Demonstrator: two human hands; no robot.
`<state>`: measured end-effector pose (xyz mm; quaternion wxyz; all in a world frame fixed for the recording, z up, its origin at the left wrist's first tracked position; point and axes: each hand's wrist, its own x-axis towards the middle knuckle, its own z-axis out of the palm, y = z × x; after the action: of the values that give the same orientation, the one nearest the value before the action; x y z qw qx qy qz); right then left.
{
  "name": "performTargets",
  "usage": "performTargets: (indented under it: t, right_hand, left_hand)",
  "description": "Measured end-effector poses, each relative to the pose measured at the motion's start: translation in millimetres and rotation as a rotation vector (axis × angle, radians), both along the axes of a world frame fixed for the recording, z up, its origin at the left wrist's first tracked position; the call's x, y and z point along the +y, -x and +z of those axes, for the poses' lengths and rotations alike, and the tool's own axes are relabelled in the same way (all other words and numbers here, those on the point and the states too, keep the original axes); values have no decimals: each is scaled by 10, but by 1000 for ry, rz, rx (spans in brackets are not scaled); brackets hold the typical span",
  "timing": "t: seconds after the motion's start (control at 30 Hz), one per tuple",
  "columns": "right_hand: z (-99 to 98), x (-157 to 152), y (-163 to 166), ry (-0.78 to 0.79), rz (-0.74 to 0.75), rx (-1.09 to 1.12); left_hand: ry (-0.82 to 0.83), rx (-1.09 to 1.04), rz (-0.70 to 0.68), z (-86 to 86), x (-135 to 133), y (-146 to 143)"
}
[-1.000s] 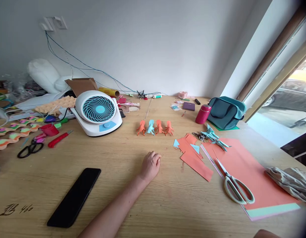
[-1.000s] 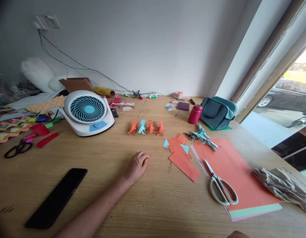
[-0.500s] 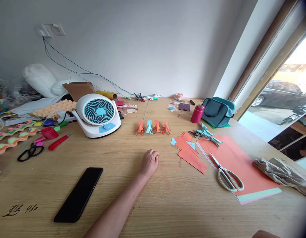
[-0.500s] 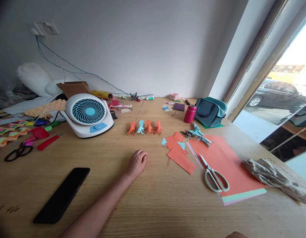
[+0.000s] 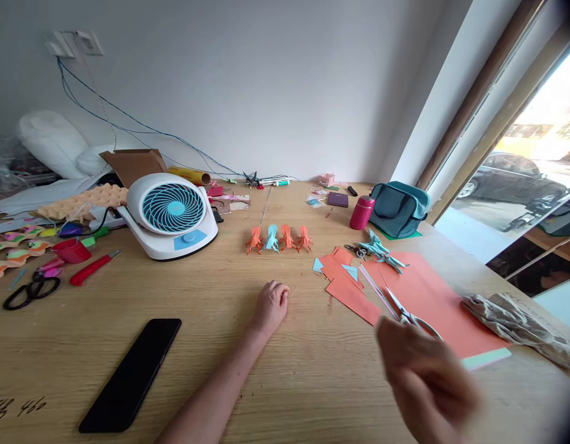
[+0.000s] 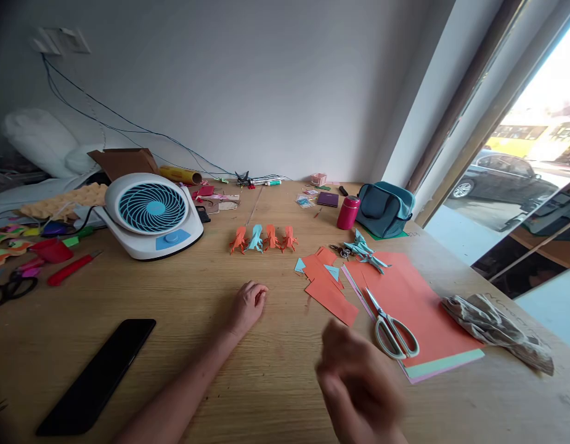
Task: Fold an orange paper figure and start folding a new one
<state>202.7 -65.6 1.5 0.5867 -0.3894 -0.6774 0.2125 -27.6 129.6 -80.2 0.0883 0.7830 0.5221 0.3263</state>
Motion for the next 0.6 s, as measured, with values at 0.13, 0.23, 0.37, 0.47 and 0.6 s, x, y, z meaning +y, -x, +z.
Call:
performTargets:
  t: [0.13, 0.23, 0.37, 0.47, 0.6]
  right_hand:
    - [-245, 824, 316, 142, -111, -16]
    - [-560, 986, 424, 283, -70, -137]
    - [-707, 915, 450, 352, 107, -336]
    - [-649, 902, 471, 392, 156, -394]
    - [-595, 932, 497, 469, 179, -361]
  left_hand:
    - [-17, -18, -16, 12, -11, 8]
    - [-31, -39, -35, 30, -26, 19]
    - [-46, -89, -48, 47, -39, 47]
    - [-54, -128, -55, 51, -43, 69]
    - [-62, -163, -73, 56, -49, 92]
